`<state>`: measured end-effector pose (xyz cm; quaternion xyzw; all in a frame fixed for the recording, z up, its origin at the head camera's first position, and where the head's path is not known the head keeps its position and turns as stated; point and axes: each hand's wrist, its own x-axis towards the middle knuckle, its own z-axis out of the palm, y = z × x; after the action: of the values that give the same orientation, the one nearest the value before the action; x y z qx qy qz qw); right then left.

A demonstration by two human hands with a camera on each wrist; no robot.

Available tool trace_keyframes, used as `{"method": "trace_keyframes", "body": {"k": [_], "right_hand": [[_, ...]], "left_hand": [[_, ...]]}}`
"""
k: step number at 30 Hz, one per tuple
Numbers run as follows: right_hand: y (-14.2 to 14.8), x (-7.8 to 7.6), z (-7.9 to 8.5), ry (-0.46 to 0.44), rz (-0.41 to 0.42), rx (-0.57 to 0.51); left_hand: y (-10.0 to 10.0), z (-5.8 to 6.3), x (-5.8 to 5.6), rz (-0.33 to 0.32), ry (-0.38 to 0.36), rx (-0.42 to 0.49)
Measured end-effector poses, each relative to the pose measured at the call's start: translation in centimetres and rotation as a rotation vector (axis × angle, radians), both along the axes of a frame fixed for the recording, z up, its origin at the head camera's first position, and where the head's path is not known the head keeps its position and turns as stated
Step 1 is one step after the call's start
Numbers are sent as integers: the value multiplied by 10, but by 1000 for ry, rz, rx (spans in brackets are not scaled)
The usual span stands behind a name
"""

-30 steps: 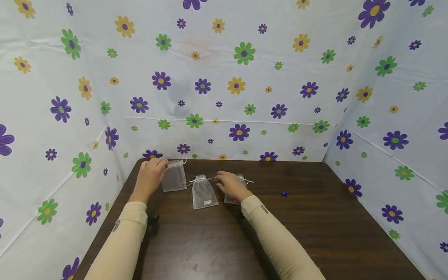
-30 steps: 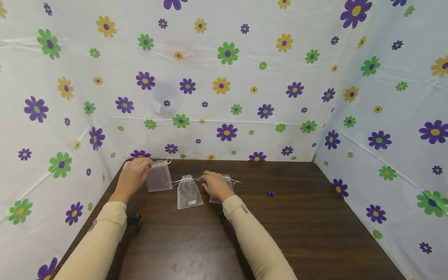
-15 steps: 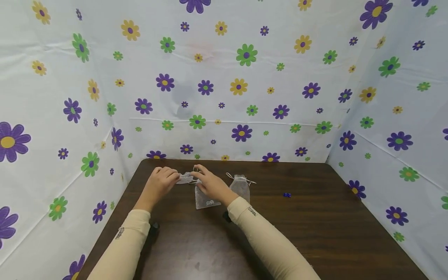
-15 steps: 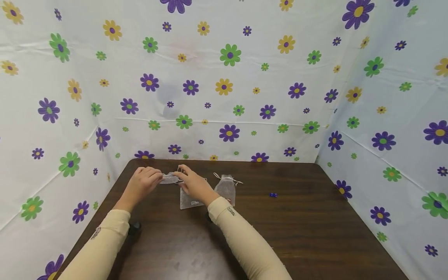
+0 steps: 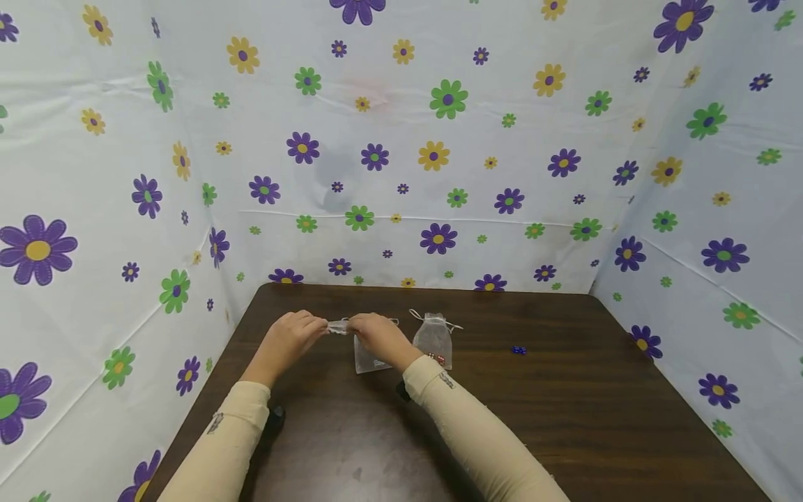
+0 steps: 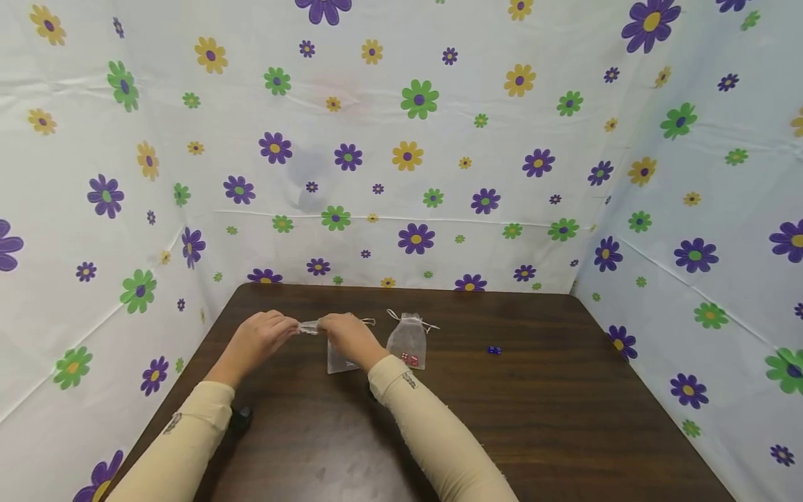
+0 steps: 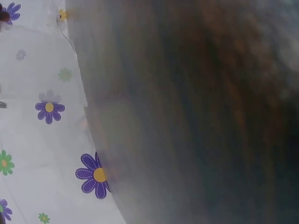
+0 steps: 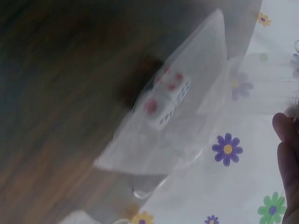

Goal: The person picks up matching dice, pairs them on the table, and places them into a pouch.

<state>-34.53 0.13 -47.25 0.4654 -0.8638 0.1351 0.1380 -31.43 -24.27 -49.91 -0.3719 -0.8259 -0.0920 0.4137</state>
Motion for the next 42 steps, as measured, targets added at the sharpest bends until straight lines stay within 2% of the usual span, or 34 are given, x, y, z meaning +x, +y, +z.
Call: {"method": "trace_keyframes", "body": {"k": [4, 7, 11, 13, 18, 21, 26, 30, 34, 42], "right_hand": [[-1, 1, -2, -66, 11, -19], [-2, -1, -5, -124, 35, -23], [-4, -4, -11, -157, 63, -21], [-3, -4, -11, -171, 64, -24], [10, -8, -5, -265, 31, -78], [29, -15, 0, -284, 2, -143], [76, -29, 5, -283, -84, -277], [118, -38, 4, -311, -233, -379], [153, -43, -9, -342, -359, -374], [232, -44, -26, -367, -515, -341]], "left_hand": [[-2, -2, 1, -4, -37, 4], [-3, -3, 2, 18, -93, 21], [-4, -3, 7, 79, -228, 63], [-5, -4, 8, 93, -321, 83], [-9, -8, 7, 45, -515, 137], [-12, -11, 7, 25, -579, 168], [-16, -15, 5, 34, -633, 190], [-16, -13, 6, 21, -641, 205], [-16, -11, 5, 26, -668, 217], [-18, -11, 4, 51, -662, 213]]}}
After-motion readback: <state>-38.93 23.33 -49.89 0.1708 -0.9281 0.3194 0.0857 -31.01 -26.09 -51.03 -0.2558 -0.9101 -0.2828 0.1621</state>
